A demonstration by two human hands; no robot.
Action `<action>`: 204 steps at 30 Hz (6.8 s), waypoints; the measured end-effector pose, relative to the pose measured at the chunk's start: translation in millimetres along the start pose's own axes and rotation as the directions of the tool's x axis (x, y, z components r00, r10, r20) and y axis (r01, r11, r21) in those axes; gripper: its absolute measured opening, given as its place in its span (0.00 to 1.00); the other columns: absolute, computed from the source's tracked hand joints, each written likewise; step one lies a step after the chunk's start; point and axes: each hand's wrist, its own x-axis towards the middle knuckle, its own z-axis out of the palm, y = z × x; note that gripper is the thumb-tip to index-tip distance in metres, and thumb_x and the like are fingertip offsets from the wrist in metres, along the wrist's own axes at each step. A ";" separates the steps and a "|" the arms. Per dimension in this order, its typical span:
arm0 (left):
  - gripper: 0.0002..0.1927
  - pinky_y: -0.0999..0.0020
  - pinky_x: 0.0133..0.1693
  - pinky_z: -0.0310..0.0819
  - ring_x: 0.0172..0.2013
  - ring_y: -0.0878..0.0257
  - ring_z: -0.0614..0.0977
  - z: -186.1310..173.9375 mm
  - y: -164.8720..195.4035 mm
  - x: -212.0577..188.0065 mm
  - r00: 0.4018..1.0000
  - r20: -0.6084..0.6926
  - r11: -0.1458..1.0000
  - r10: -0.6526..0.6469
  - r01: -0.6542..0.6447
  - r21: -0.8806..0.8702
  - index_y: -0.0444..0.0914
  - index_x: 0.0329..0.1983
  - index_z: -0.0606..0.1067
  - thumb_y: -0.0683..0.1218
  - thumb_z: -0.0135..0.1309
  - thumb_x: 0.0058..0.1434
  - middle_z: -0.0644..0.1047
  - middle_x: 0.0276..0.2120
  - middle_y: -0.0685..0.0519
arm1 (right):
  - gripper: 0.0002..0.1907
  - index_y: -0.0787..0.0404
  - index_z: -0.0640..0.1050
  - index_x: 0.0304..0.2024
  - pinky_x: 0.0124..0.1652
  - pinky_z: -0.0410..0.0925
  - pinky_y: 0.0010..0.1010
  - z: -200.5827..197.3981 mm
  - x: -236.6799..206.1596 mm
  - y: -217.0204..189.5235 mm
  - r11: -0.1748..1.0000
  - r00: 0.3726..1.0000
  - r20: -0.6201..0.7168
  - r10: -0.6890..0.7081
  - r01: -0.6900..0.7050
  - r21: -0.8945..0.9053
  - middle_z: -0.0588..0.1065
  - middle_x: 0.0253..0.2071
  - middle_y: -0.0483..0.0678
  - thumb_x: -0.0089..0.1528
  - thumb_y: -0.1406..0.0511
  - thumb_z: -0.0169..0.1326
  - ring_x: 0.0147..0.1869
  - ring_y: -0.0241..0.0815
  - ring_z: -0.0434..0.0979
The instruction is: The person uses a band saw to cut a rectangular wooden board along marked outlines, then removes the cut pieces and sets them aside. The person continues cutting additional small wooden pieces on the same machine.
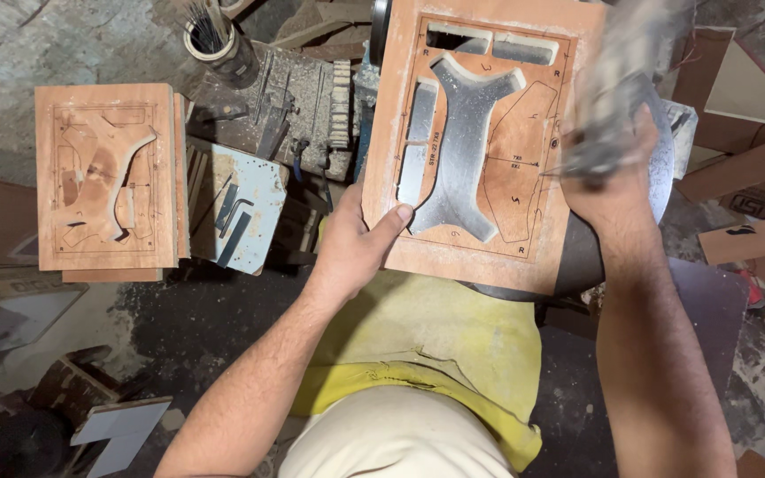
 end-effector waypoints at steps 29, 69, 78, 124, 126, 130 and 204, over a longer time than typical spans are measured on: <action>0.24 0.66 0.44 0.80 0.43 0.63 0.83 8.2 1.2 -3.1 0.999 -0.054 0.999 -0.003 0.005 0.033 0.30 0.56 0.71 0.50 0.60 0.64 0.82 0.43 0.47 | 0.33 0.52 0.64 0.71 0.70 0.58 0.55 -9.6 7.4 0.8 0.964 0.910 -0.369 -0.191 0.244 0.104 0.66 0.72 0.57 0.64 0.60 0.56 0.77 0.59 0.58; 0.25 0.66 0.47 0.80 0.45 0.63 0.85 12.3 0.0 13.8 0.997 -0.076 0.998 0.009 -0.004 0.061 0.30 0.56 0.72 0.51 0.61 0.63 0.83 0.44 0.46 | 0.30 0.52 0.50 0.80 0.74 0.60 0.50 -7.5 35.1 8.0 0.805 0.933 -0.324 0.158 0.068 0.589 0.62 0.77 0.53 0.78 0.58 0.41 0.75 0.51 0.68; 0.26 0.66 0.47 0.80 0.44 0.62 0.86 7.4 5.1 26.6 0.997 -0.045 0.994 0.066 -0.062 0.088 0.31 0.56 0.72 0.52 0.61 0.63 0.84 0.44 0.46 | 0.32 0.54 0.49 0.74 0.66 0.70 0.44 -19.5 33.2 -5.6 0.392 0.878 -0.187 0.441 -0.001 0.920 0.63 0.71 0.52 0.75 0.58 0.49 0.73 0.48 0.69; 0.33 0.61 0.48 0.81 0.44 0.55 0.87 -6.8 25.5 107.5 0.982 0.149 0.907 0.117 -0.166 0.388 0.30 0.57 0.72 0.59 0.62 0.60 0.83 0.43 0.41 | 0.28 0.51 0.68 0.71 0.49 0.72 0.42 27.6 56.4 45.3 -0.653 0.980 -0.184 0.074 0.187 0.734 0.73 0.54 0.48 0.73 0.50 0.34 0.53 0.47 0.76; 0.32 0.60 0.48 0.80 0.44 0.55 0.87 -7.2 27.1 111.3 0.977 0.153 0.902 0.146 -0.195 0.384 0.30 0.56 0.73 0.58 0.63 0.60 0.84 0.43 0.41 | 0.28 0.52 0.68 0.71 0.50 0.71 0.44 23.8 52.8 41.4 -0.476 0.965 -0.180 0.192 0.252 0.842 0.72 0.56 0.48 0.73 0.52 0.36 0.55 0.48 0.75; 0.32 0.61 0.48 0.81 0.43 0.55 0.87 -8.0 30.4 119.0 0.973 0.182 0.899 0.138 -0.200 0.389 0.31 0.56 0.74 0.59 0.62 0.60 0.84 0.42 0.42 | 0.27 0.54 0.67 0.72 0.52 0.68 0.49 20.4 45.1 37.6 0.594 0.867 -0.399 0.300 0.157 0.789 0.70 0.61 0.50 0.72 0.56 0.39 0.60 0.51 0.73; 0.25 0.59 0.38 0.77 0.32 0.50 0.85 -47.5 66.7 5.5 0.983 0.121 0.590 -0.136 -0.017 0.807 0.37 0.37 0.79 0.64 0.61 0.60 0.83 0.29 0.43 | 0.24 0.43 0.70 0.72 0.79 0.39 0.60 -22.0 -82.5 -42.8 0.915 0.982 -0.152 0.111 -0.042 0.400 0.70 0.69 0.50 0.73 0.60 0.47 0.78 0.50 0.64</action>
